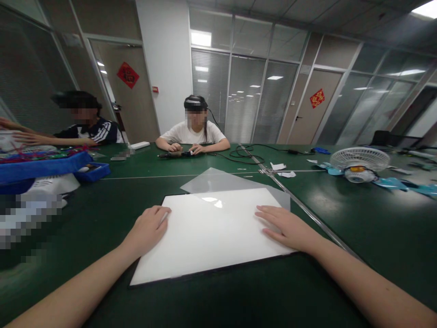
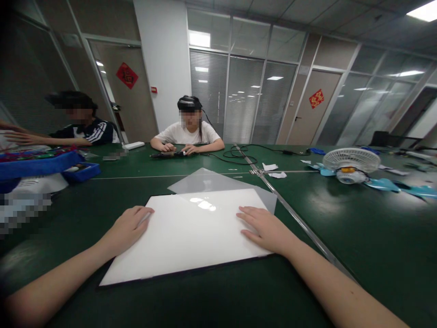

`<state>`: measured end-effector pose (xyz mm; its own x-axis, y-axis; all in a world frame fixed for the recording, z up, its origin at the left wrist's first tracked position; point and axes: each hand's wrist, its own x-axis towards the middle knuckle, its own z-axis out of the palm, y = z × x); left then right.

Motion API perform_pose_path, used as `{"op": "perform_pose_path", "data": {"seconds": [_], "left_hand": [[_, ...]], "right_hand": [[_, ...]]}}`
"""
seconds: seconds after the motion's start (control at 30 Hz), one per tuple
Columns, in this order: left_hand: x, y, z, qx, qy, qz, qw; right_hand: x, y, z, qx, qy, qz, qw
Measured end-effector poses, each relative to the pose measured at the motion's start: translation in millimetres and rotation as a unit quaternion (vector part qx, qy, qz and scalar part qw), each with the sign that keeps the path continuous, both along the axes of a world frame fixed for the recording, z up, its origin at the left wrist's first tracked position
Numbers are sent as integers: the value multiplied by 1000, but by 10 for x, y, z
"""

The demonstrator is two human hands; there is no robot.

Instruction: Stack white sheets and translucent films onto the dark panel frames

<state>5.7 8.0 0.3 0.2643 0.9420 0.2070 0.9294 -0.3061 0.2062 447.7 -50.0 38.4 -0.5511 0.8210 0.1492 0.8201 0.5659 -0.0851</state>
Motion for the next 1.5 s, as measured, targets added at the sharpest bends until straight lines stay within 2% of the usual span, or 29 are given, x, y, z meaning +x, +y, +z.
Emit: {"op": "perform_pose_path", "data": {"seconds": [0.2, 0.47, 0.57, 0.67, 0.77, 1.27, 1.5], "left_hand": [[14, -26, 14, 3, -8, 4, 1000], [25, -23, 26, -9, -22, 11, 1000], [20, -23, 25, -12, -26, 11, 1000], [14, -32, 16, -6, -34, 16, 999], [17, -49, 14, 2, -39, 16, 999], [18, -36, 4, -18, -29, 18, 999], [-24, 23, -74, -1, -26, 9, 1000]], "right_hand": [[111, 70, -98, -11, -26, -60, 998], [238, 103, -60, -38, -27, -110, 993], [304, 122, -96, -67, -30, -134, 988], [342, 150, -173, -97, -27, -134, 986], [355, 174, -233, -93, -23, -134, 986], [239, 204, -310, -63, -40, -179, 981], [55, 118, -163, -30, -58, -190, 980]]}}
